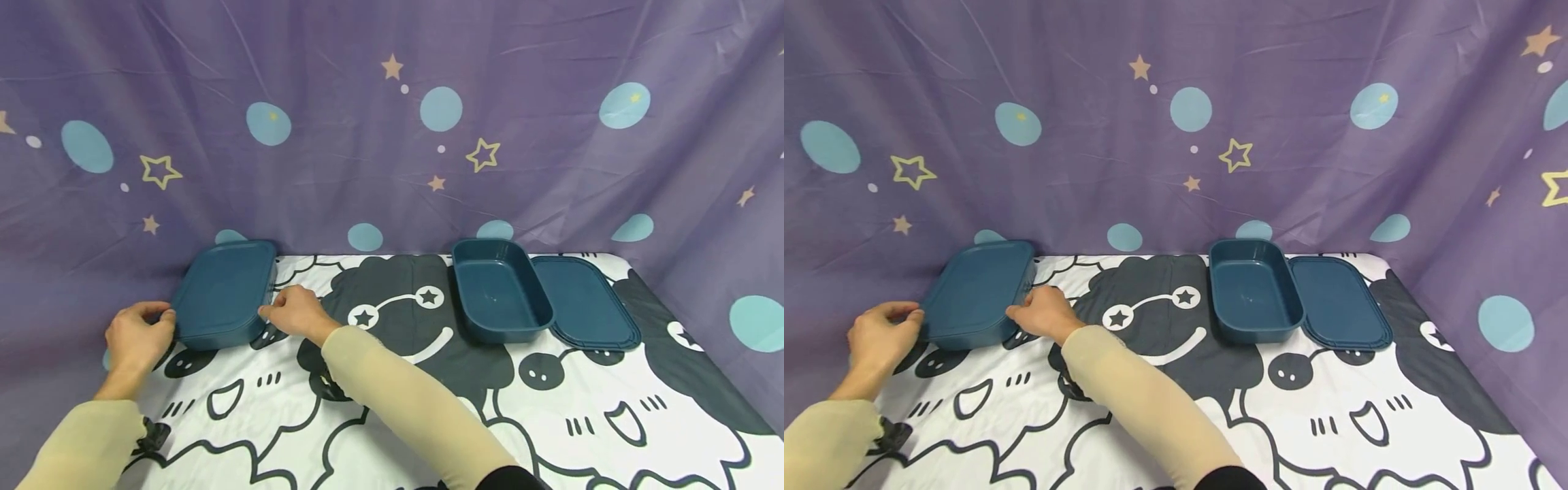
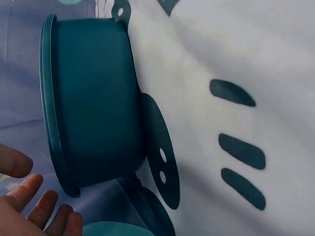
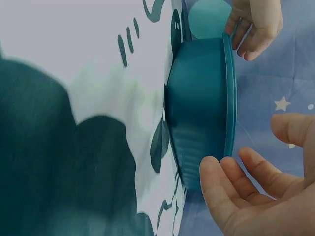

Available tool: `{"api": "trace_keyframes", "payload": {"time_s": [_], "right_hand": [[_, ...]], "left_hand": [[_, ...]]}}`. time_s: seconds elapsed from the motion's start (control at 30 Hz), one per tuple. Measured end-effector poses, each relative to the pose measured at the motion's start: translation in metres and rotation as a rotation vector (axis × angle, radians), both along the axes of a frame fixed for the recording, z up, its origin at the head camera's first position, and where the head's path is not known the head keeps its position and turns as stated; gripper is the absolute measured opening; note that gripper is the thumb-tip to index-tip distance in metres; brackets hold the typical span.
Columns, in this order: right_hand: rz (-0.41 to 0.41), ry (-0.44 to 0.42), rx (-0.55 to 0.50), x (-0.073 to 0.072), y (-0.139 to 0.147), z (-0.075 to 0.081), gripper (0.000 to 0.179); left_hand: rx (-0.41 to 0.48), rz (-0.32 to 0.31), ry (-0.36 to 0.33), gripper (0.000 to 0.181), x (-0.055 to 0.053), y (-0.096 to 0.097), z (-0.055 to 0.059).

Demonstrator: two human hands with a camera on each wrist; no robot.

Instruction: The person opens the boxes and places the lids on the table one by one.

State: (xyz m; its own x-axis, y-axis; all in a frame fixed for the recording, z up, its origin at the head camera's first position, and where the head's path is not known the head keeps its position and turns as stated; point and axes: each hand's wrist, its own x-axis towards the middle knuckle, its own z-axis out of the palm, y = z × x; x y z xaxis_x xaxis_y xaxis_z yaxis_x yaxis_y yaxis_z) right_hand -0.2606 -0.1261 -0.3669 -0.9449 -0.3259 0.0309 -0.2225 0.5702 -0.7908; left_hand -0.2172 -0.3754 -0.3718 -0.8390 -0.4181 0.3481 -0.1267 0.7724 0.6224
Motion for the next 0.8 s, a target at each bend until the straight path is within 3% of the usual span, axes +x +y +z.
{"api": "trace_keyframes", "payload": {"time_s": [0.1, 0.27, 0.43, 0.5, 0.53, 0.67, 0.77, 0.8], "right_hand": [[-0.007, -0.009, 0.003, 0.000, -0.011, 0.001, 0.051], [-0.026, -0.059, 0.034, 0.002, -0.025, 0.003, 0.049], [-0.060, -0.029, 0.081, 0.008, -0.039, 0.004, 0.030], [-0.080, -0.020, 0.103, 0.009, -0.044, 0.004, 0.030], [-0.087, -0.024, 0.105, 0.010, -0.045, 0.004, 0.031], [-0.131, -0.077, 0.104, 0.010, -0.049, -0.001, 0.030], [-0.158, -0.117, 0.070, 0.009, -0.049, -0.006, 0.029], [-0.167, -0.125, 0.062, 0.009, -0.049, -0.007, 0.030]], "left_hand": [[0.001, 0.010, -0.015, 0.036, -0.001, -0.007, -0.004], [0.022, 0.009, -0.073, 0.043, -0.003, -0.016, -0.008], [0.140, 0.035, -0.179, 0.049, -0.007, -0.020, -0.009], [0.215, 0.047, -0.216, 0.049, -0.010, -0.024, -0.010], [0.246, 0.058, -0.226, 0.049, -0.015, -0.029, -0.015], [0.320, 0.050, -0.245, 0.053, -0.039, -0.065, -0.057], [0.369, 0.030, -0.258, 0.057, -0.047, -0.078, -0.074], [0.386, 0.029, -0.272, 0.059, -0.046, -0.078, -0.075]]}}
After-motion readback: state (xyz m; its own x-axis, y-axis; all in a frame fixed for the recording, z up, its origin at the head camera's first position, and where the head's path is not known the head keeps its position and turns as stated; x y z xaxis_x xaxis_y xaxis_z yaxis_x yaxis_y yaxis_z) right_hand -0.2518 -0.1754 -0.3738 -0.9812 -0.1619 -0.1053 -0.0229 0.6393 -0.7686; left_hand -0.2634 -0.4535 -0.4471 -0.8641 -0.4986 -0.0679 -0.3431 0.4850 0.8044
